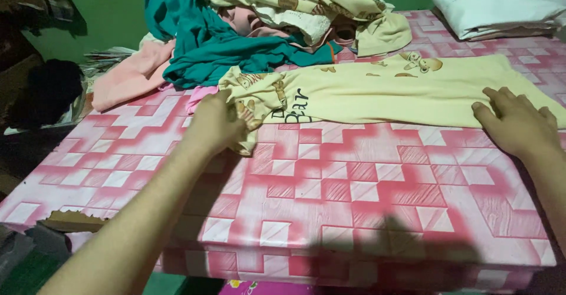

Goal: The person is folding a yellow shirt with a bear print on a bed.

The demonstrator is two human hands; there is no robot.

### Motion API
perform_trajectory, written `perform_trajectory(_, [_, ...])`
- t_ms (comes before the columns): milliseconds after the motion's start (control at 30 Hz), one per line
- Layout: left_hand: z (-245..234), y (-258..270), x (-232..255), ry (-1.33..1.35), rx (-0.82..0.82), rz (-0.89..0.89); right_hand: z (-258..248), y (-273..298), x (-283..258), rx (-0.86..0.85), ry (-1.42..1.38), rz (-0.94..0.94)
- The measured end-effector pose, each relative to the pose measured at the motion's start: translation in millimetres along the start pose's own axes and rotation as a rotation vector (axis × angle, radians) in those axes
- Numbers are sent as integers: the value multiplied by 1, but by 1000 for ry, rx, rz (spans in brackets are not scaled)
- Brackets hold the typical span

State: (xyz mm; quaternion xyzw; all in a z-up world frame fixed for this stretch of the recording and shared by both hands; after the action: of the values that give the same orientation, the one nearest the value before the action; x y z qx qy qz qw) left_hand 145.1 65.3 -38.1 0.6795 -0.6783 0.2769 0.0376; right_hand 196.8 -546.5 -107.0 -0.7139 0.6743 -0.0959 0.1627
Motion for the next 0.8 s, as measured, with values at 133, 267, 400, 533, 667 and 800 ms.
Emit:
perform_trajectory(133, [-19, -15, -7, 42, -95, -187, -7, 5, -7, 23, 5, -4])
perform_trajectory(267, [-24, -46, -26, 288, 12, -149, 2, 7, 3, 51, 10, -8])
perform_trajectory(400, [-45, -54, -11, 369, 151, -123, -7, 16, -8, 191, 14, -113])
perform_trajectory(533, [-40, -75, -12, 239, 250, 69, -68, 24, -120, 334, 107, -356])
perform_trajectory(667, [-31, -97, -17, 355, 146, -151, -71, 12, -219, 267, -252, -578])
perform_trajectory(800, [-18, -104, -20, 959, -143, -276, -60, -15, -311, -29, -751, -489])
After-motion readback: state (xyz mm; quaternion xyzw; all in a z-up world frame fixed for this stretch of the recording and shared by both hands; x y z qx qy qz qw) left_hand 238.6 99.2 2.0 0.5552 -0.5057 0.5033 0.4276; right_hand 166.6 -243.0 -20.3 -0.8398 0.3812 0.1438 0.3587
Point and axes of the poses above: each hand's wrist, its own y-axis away from the middle knuckle, its own z-axis out of the palm, x = y × z, the point moved 5 cm from there along -y, towards the middle knuckle, and after that the axes turned 9 degrees about -z, right-handed, at the moved point
